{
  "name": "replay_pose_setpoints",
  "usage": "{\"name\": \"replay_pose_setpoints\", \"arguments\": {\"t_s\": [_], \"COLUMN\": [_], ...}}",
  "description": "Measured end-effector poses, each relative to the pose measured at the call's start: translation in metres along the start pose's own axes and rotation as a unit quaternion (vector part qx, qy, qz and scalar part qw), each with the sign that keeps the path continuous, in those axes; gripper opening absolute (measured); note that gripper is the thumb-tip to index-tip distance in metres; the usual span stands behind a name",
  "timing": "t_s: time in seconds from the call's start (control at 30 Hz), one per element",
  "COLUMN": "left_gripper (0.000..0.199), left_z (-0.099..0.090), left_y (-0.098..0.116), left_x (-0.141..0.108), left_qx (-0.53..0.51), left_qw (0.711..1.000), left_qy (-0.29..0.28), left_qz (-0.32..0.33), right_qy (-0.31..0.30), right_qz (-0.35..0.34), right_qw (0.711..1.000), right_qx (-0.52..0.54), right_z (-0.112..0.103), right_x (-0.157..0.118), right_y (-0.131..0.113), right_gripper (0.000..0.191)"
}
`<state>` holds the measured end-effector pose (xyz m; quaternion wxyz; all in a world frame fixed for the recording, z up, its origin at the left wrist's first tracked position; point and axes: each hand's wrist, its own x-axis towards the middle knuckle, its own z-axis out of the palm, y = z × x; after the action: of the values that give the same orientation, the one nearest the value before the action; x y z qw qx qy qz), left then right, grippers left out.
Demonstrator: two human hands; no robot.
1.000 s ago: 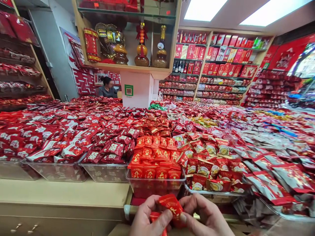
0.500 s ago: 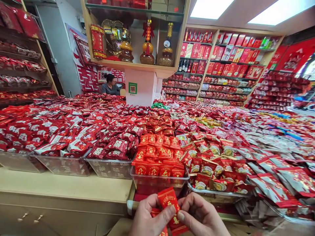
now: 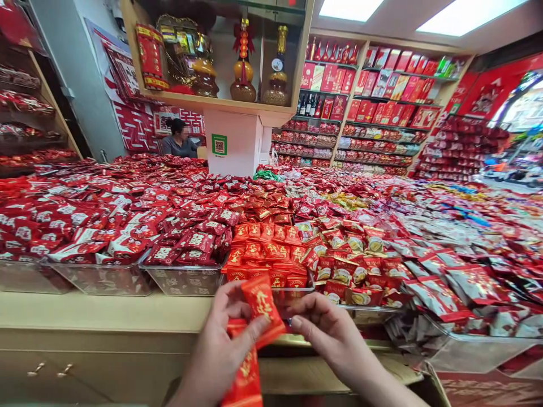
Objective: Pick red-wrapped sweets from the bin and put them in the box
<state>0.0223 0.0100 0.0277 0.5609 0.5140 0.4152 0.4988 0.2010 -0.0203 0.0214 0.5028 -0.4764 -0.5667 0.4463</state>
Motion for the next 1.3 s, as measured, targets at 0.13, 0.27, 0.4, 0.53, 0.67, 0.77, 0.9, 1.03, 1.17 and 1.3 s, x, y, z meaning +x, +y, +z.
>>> {"name": "replay_pose_setpoints", "arguments": {"t_s": [0.13, 0.27, 0.4, 0.53, 0.67, 0.77, 0.9, 1.03, 1.17, 1.3], "left_gripper": [0.068, 0.067, 0.067, 0.056, 0.039, 0.033, 0.02, 0.016, 0.02, 0.022], "left_z": [-0.051, -0.073, -0.066, -0.061, -0.06, -0.06, -0.063, -0.064, -0.061, -0.059], "left_y": [0.042, 0.065, 0.066, 0.062, 0.061, 0.059, 0.052, 0.046, 0.045, 0.047], "left_x": [0.047, 0.1, 0.127, 0.133, 0.134, 0.136, 0.144, 0.15, 0.15, 0.151], "left_qx": [0.202, 0.259, 0.281, 0.306, 0.328, 0.354, 0.411, 0.462, 0.494, 0.492], "left_qw": [0.977, 0.963, 0.951, 0.938, 0.928, 0.921, 0.899, 0.875, 0.859, 0.859], "left_qy": [0.055, -0.066, -0.131, -0.163, -0.175, -0.163, -0.15, -0.143, -0.134, -0.137], "left_qz": [0.039, -0.004, -0.017, -0.021, -0.02, -0.007, 0.004, -0.001, -0.014, -0.021], "right_qy": [-0.004, -0.073, -0.13, -0.151, -0.157, -0.159, -0.159, -0.174, -0.183, -0.196], "right_qz": [-0.193, -0.252, -0.23, -0.196, -0.192, -0.189, -0.201, -0.214, -0.198, -0.168], "right_qw": [0.918, 0.794, 0.76, 0.747, 0.742, 0.738, 0.732, 0.729, 0.744, 0.762], "right_qx": [-0.346, -0.548, -0.594, -0.618, -0.623, -0.628, -0.631, -0.627, -0.611, -0.594], "right_z": [-0.016, -0.005, 0.015, 0.02, 0.015, 0.015, 0.02, 0.024, 0.023, 0.022], "right_x": [0.033, 0.094, 0.139, 0.15, 0.144, 0.143, 0.146, 0.147, 0.146, 0.146], "right_y": [-0.039, -0.059, -0.053, -0.045, -0.044, -0.045, -0.043, -0.042, -0.046, -0.052], "right_gripper": [0.012, 0.02, 0.019, 0.021, 0.019, 0.021, 0.022, 0.015, 0.017, 0.015]}}
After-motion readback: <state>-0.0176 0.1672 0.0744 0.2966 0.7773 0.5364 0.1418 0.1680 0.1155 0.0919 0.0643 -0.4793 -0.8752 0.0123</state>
